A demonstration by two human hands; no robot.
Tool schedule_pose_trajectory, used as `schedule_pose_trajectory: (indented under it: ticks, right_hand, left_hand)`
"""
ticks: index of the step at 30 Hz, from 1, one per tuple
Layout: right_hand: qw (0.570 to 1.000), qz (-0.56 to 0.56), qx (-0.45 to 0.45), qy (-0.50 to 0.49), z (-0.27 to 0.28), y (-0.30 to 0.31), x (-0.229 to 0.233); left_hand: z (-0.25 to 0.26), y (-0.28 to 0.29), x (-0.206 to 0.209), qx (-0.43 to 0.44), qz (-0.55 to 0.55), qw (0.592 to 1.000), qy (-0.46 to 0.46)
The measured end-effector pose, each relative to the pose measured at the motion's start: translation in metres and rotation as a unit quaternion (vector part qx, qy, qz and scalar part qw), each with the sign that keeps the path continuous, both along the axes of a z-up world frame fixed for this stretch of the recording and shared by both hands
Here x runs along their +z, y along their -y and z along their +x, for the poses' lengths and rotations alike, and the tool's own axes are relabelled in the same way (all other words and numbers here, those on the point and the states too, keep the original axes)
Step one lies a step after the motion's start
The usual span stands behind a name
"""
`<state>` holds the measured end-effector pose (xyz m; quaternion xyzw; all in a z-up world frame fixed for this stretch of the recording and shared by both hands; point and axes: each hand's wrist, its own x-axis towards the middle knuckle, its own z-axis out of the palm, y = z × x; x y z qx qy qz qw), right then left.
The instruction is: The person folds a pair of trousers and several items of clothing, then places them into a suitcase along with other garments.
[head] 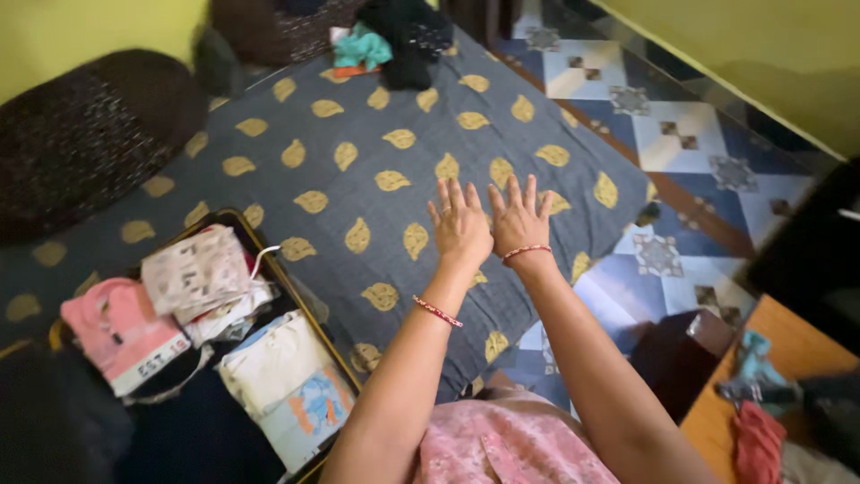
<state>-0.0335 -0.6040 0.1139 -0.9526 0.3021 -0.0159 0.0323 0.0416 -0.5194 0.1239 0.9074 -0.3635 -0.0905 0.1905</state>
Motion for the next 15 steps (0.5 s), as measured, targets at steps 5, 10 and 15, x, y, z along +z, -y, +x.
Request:
schedule_pose_trajectory:
  ticks: [5,10,15]
  right_hand:
    - [0.997,-0.015,-0.075,0.010,-0.055,0.003,0.003]
    - [0.988,-0.010,-0.156,0.004,-0.108,0.000,0.005]
    - [0.971,-0.024,-0.238,0.024,-0.152,0.007,0.003]
  left_hand:
    - [-0.043,0.014,0.009,-0.086,0.005,0.996,0.010]
    - [-0.085,0.025,0.006,-0.172,0.001,0.985,0.023]
    - [-0.125,0.050,-0.002,-0.248,-0.047,0.965,0.068]
